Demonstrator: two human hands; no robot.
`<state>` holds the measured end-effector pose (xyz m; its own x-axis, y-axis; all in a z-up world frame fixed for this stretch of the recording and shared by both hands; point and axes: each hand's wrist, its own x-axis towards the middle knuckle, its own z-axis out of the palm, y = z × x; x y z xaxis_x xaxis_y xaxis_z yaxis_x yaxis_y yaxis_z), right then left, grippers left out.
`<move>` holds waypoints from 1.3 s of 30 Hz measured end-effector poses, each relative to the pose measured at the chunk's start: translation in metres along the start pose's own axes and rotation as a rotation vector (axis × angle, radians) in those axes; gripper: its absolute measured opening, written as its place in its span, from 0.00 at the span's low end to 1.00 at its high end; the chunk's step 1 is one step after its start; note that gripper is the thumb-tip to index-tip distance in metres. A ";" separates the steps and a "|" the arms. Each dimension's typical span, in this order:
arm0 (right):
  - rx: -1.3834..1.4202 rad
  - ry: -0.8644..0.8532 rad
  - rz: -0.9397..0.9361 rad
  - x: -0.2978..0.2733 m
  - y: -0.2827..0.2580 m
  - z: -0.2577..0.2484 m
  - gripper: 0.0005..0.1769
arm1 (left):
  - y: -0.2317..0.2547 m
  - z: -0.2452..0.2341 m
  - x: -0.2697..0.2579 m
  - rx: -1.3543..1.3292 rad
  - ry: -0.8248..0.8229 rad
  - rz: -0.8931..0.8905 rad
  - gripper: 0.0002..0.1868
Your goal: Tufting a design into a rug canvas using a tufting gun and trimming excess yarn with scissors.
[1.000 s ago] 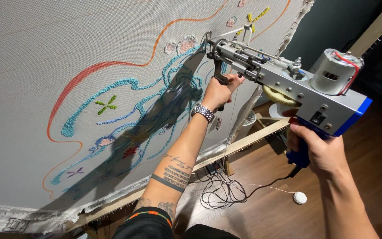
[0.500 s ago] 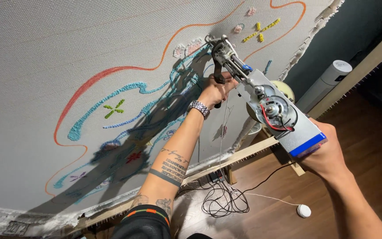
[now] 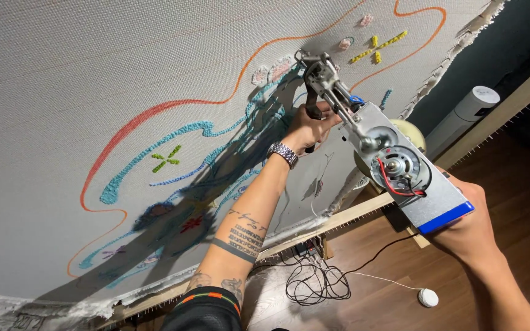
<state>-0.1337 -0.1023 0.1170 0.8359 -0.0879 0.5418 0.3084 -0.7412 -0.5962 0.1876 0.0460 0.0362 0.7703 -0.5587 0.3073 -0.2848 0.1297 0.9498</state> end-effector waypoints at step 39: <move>0.907 0.206 0.635 -0.009 -0.081 0.070 0.16 | 0.036 -0.010 -0.013 0.250 0.095 -0.039 0.21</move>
<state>-0.1345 0.0048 0.1189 0.8939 -0.4476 0.0241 0.1399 0.2274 -0.9637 0.1727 0.0661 0.0668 0.8304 -0.4781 0.2861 -0.3768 -0.1038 0.9205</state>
